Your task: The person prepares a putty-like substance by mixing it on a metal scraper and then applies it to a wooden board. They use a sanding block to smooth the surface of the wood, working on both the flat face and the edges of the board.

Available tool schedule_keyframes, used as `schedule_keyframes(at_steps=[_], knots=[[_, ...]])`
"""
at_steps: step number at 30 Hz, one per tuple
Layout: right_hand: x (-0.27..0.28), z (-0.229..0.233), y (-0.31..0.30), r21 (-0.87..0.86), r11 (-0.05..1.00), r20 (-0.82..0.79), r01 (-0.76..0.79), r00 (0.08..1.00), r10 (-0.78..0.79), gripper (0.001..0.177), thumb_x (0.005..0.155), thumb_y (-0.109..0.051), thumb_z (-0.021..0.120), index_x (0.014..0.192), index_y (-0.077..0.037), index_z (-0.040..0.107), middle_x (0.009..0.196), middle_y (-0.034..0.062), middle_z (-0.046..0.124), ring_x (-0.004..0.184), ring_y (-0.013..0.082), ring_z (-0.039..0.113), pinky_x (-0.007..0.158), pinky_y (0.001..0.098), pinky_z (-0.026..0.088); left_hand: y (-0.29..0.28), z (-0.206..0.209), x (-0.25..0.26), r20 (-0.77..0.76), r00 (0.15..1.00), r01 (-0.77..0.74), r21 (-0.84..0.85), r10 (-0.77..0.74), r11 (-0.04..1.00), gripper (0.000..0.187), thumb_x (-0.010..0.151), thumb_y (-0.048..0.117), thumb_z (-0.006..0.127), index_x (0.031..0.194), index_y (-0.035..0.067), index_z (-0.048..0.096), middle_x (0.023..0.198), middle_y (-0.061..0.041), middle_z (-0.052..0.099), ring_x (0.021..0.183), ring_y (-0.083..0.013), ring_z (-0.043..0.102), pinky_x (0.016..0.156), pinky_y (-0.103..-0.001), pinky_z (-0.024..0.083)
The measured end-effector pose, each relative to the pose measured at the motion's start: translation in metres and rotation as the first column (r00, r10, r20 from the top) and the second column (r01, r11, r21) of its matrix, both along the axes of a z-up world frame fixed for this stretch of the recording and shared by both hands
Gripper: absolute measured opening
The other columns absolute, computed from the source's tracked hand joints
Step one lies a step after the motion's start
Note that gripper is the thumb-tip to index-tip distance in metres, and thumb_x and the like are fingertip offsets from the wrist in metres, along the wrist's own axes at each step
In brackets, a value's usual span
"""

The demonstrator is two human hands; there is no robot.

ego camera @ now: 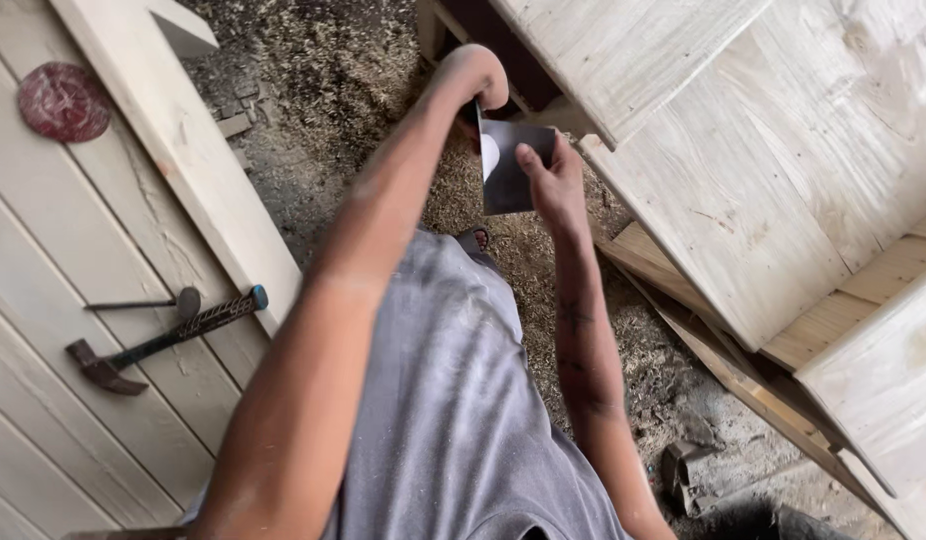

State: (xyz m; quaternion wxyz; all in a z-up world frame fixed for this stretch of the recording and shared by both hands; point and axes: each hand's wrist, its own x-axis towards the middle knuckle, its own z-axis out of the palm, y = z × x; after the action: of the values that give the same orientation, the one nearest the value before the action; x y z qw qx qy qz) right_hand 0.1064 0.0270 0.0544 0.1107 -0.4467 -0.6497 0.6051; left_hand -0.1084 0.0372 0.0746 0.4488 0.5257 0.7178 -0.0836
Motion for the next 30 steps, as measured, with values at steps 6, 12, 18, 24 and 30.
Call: schedule_keyframes(at_steps=[6, 12, 18, 24, 30], knots=[[0.005, -0.03, -0.039, -0.346, 0.929, -0.259, 0.129, 0.939, -0.227, 0.033, 0.096, -0.018, 0.074, 0.121, 0.0, 0.062, 0.107, 0.0099, 0.071, 0.096, 0.0181, 0.067, 0.087, 0.0354, 0.057, -0.006, -0.023, 0.007, -0.133, 0.988, 0.062, -0.123, -0.078, 0.99, 0.05, 0.108, 0.042, 0.032, 0.115, 0.004, 0.064, 0.073, -0.005, 0.057, 0.048, -0.0121, 0.049, 0.039, -0.032, 0.037], [0.03, 0.012, -0.04, -0.49, 0.869, -0.407, 0.072, 0.862, -0.301, 0.042, 0.096, -0.018, 0.076, 0.127, 0.003, 0.055, 0.112, 0.0139, 0.066, 0.102, 0.0218, 0.068, 0.093, 0.0393, 0.058, -0.021, -0.03, -0.01, -0.051, 0.989, -0.141, -0.083, 0.137, 0.987, 0.05, 0.108, 0.043, 0.031, 0.114, 0.004, 0.062, 0.073, -0.004, 0.057, 0.046, -0.0101, 0.048, 0.037, -0.031, 0.036], [0.053, 0.044, -0.03, 0.341, 0.839, -0.554, 0.424, 0.812, -0.184, 0.024, 0.107, -0.016, 0.068, 0.126, -0.002, 0.065, 0.114, 0.0157, 0.075, 0.104, 0.025, 0.075, 0.094, 0.0458, 0.066, -0.07, -0.024, -0.014, 0.411, 0.52, -0.809, -0.043, 0.748, 0.586, 0.051, 0.108, 0.045, 0.03, 0.114, 0.005, 0.061, 0.073, -0.002, 0.057, 0.044, -0.0081, 0.047, 0.035, -0.029, 0.034], [0.005, 0.032, -0.065, 0.887, 0.428, -0.288, 0.171, 0.931, 0.224, 0.024, 0.1, -0.013, 0.073, 0.124, -0.013, 0.07, 0.131, 0.0142, 0.07, 0.131, 0.0289, 0.066, 0.112, 0.0545, 0.057, -0.092, -0.032, 0.033, 0.85, 0.117, -0.983, 0.023, 0.514, 0.185, 0.056, 0.11, 0.046, 0.029, 0.115, 0.001, 0.062, 0.084, -0.006, 0.065, 0.068, -0.0113, 0.064, 0.061, -0.029, 0.06], [0.003, 0.053, -0.079, 0.92, 0.389, -0.141, 0.053, 0.97, 0.2, 0.036, 0.093, -0.019, 0.077, 0.127, -0.009, 0.068, 0.135, 0.0188, 0.065, 0.133, 0.0388, 0.059, 0.117, 0.0564, 0.046, -0.106, -0.032, 0.056, 0.815, 0.159, -0.987, 0.145, 0.558, 0.069, 0.052, 0.109, 0.041, 0.038, 0.117, -0.001, 0.067, 0.1, -0.011, 0.073, 0.089, -0.0164, 0.069, 0.079, -0.033, 0.057]])
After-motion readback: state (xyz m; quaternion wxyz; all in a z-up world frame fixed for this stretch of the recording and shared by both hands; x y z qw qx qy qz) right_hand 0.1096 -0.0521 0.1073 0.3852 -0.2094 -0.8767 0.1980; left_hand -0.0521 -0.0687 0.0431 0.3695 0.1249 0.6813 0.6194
